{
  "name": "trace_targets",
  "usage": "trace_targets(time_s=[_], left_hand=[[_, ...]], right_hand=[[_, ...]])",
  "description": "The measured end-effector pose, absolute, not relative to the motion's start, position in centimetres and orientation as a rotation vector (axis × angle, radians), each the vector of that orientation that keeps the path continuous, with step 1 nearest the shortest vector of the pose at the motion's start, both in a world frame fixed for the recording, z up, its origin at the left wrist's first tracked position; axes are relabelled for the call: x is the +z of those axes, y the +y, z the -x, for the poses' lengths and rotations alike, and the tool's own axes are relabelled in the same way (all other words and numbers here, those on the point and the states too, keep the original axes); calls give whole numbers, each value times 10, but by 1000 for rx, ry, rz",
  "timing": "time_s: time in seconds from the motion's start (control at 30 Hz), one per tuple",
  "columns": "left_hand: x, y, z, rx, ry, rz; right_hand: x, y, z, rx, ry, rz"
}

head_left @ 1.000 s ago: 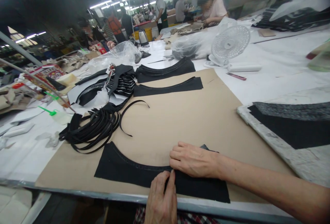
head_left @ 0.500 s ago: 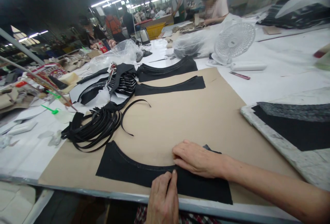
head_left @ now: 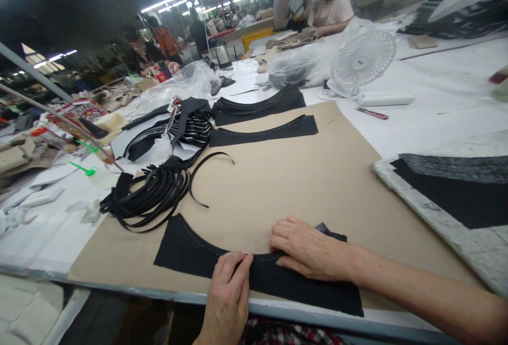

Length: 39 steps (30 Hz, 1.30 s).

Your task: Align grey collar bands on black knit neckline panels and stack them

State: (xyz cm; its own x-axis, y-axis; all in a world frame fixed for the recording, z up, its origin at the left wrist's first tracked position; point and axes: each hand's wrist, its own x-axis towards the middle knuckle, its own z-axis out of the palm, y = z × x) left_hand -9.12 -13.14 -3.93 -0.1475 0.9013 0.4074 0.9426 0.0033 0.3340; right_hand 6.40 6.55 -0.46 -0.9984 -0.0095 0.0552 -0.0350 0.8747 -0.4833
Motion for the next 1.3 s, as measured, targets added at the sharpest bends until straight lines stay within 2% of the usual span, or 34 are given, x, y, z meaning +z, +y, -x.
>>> trace_targets(time_s=[0.23, 0.53, 0.77, 1.03, 1.17, 1.3], left_hand=[[-37, -141, 95, -652, -2014, 2036], [-35, -139, 96, -525, -2113, 2103], [-30, -120, 86, -683, -2145, 1913], [-19, -82, 59, -859, -2391, 2160], [-22, -84, 59, -907, -2290, 2178], [-37, -98, 55, -748, -2025, 2151]], right_hand=[[-10, 66, -65, 793, -2974, -51], [-4, 67, -67, 943, -2949, 55], [-1, 69, -73, 956, -2959, 143], [-7, 69, -77, 1016, -2911, 118], [-10, 69, -81, 970, -2887, 69], [-12, 67, -86, 780, -2910, -9]])
